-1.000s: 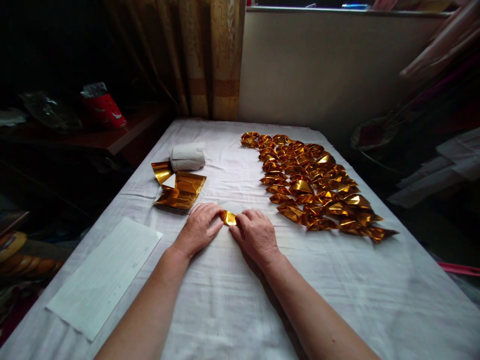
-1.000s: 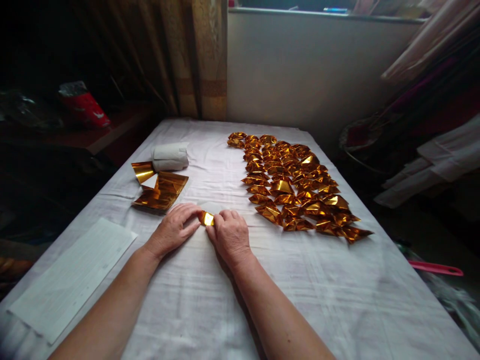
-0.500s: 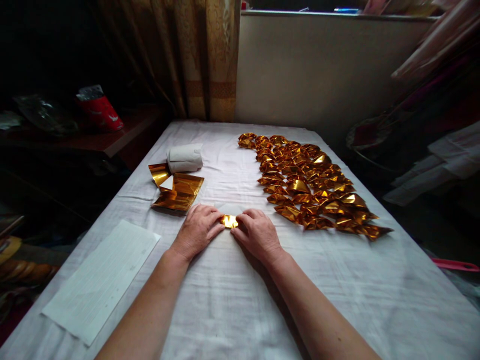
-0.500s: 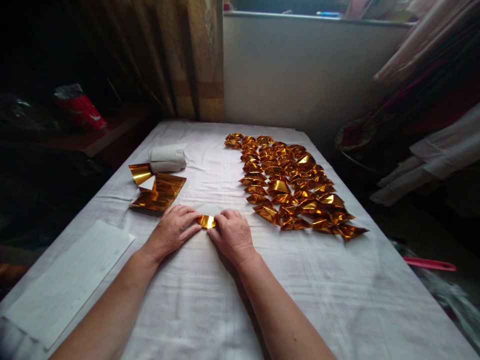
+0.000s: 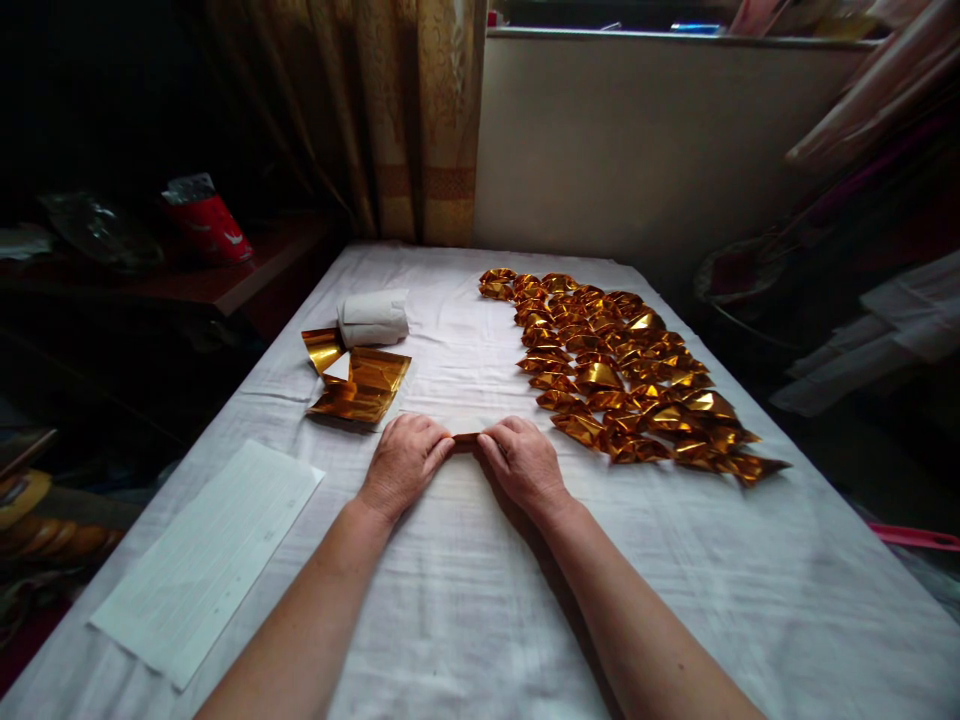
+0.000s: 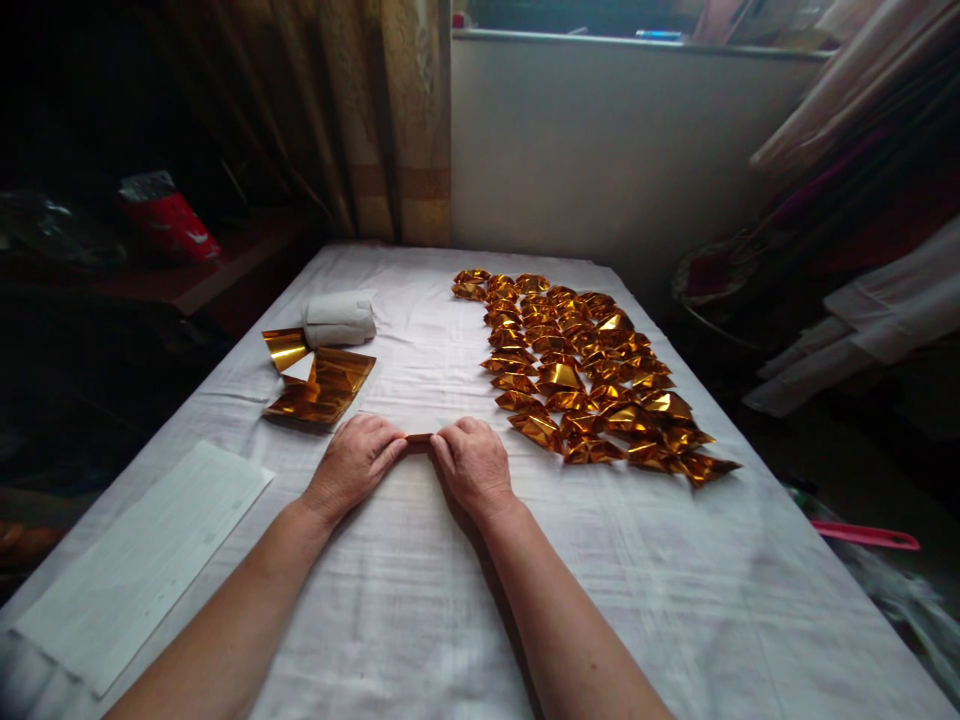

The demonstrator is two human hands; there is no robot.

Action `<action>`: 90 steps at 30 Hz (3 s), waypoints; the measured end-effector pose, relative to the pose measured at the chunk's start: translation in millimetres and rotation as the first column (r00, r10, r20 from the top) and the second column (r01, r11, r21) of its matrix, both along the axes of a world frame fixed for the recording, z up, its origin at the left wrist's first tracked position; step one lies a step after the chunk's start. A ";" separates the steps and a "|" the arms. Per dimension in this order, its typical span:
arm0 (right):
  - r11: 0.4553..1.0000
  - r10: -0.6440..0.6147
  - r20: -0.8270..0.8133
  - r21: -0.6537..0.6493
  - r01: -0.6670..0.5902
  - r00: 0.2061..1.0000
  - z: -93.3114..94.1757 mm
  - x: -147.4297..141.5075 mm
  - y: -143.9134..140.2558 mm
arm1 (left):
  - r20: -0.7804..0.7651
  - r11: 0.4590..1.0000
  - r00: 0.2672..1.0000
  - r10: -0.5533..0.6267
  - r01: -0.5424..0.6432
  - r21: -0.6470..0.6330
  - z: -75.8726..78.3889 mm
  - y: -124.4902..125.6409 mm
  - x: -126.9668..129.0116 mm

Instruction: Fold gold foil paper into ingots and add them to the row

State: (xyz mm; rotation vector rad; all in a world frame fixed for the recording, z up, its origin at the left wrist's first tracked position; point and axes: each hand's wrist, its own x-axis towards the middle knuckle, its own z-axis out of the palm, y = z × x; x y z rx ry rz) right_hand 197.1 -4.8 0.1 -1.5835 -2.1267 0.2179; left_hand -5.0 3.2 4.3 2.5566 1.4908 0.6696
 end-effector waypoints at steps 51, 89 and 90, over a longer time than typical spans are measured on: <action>0.965 0.074 0.287 -0.263 0.004 0.955 3.4 -5.3 -16.6 | -0.060 0.952 0.955 0.290 -0.294 -0.084 4.2 -4.4 6.3; 0.991 0.011 0.197 -0.131 0.015 0.980 13.0 -5.9 -29.7 | -0.280 0.974 0.934 0.220 -0.225 0.017 30.3 -25.1 20.1; 0.993 0.013 0.194 -0.115 0.010 0.981 13.0 -4.8 -30.6 | -0.278 0.970 0.931 0.236 -0.242 0.013 30.1 -24.2 23.1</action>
